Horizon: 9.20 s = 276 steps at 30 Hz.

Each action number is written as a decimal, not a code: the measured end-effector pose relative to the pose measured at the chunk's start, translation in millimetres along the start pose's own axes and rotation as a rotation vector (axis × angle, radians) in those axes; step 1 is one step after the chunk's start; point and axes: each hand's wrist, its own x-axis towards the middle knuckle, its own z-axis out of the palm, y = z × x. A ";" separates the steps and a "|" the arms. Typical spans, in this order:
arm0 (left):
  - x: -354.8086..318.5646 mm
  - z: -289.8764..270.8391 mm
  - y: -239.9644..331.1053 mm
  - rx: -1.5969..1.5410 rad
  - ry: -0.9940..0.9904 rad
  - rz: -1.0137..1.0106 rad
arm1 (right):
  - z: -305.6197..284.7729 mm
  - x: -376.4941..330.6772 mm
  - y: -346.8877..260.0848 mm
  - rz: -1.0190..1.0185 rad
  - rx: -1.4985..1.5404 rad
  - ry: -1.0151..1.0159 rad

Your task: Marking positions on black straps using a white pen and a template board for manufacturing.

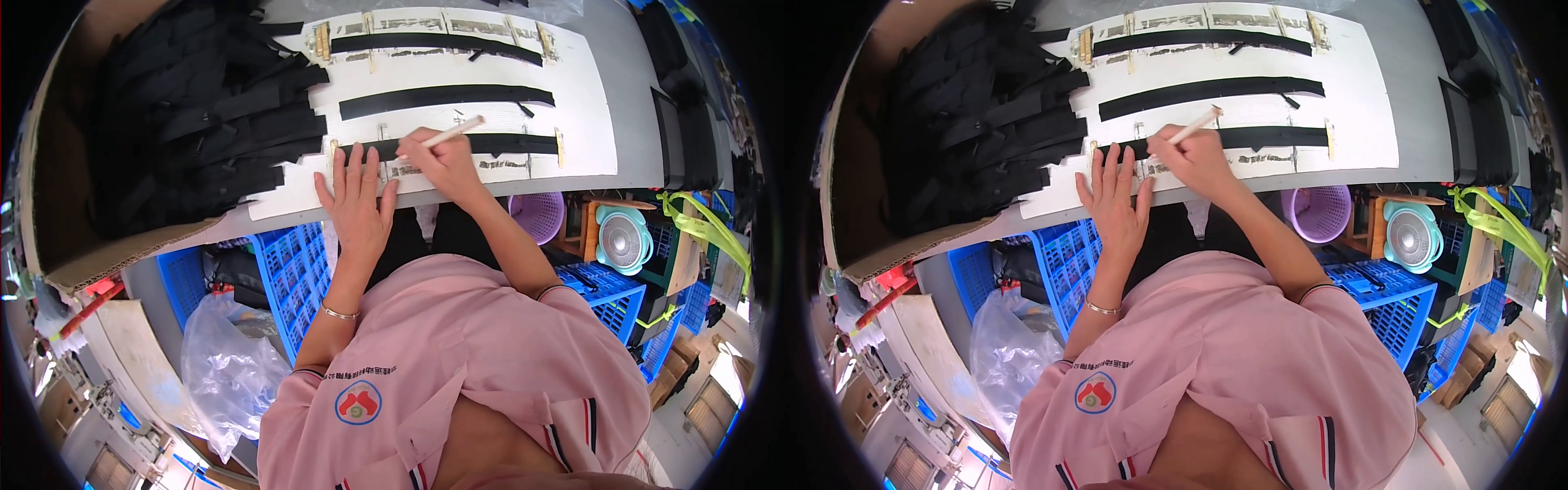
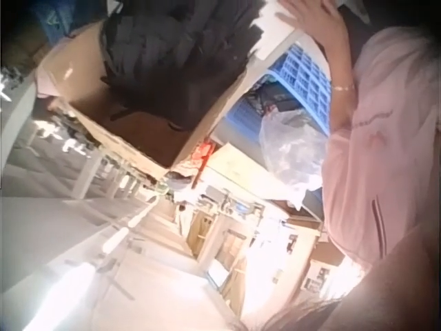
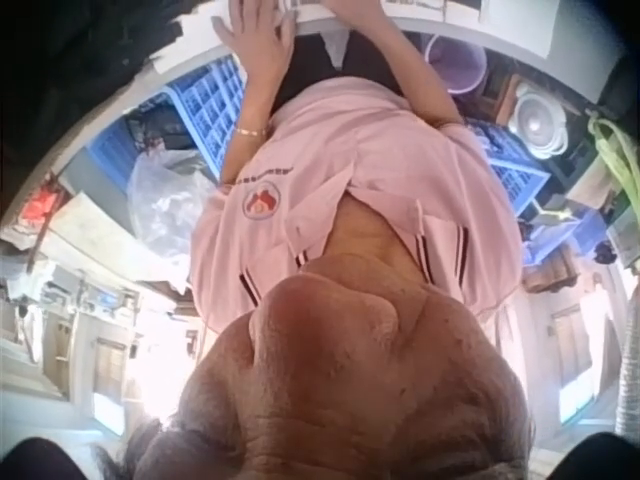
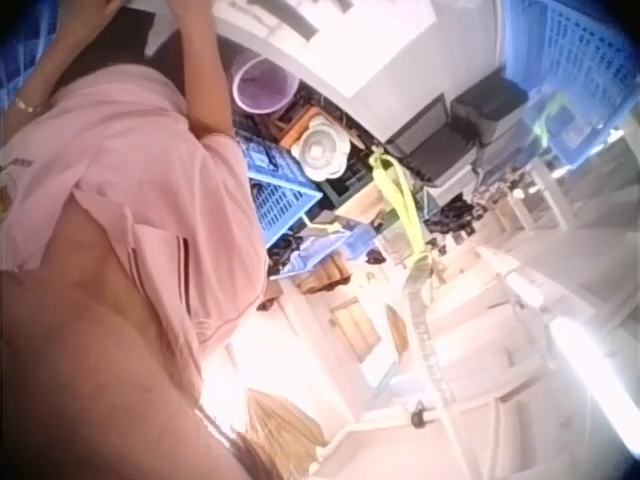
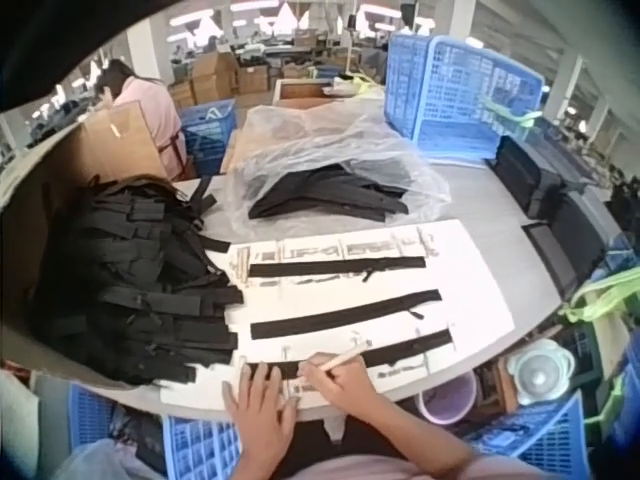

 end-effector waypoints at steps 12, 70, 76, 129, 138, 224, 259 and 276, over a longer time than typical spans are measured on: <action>1.3 -3.2 1.3 0.007 0.012 0.023 | -58.4 -15.2 18.8 -0.081 -0.160 0.433; 84.9 92.8 143.1 -0.473 -0.018 0.247 | -153.6 -40.6 45.3 -0.022 -0.135 0.550; 83.2 94.4 145.3 -0.462 -0.008 0.232 | -151.3 -41.4 41.5 -0.040 -0.140 0.594; 100.1 -17.0 -52.3 0.097 0.221 0.131 | -147.2 -44.6 38.1 0.028 -0.045 0.676; 74.7 -46.0 -101.9 0.341 0.252 0.045 | -146.5 -44.9 43.0 0.007 -0.031 0.674; -8.3 2.3 1.3 0.073 0.091 -0.028 | -21.5 -39.6 -29.4 -0.049 0.092 0.198; -8.1 3.4 5.8 0.040 0.021 -0.055 | 20.3 -3.2 3.3 -0.120 -0.069 0.054; -8.2 5.2 4.9 0.104 0.038 -0.044 | -52.3 -24.1 -1.1 -0.097 -0.047 0.348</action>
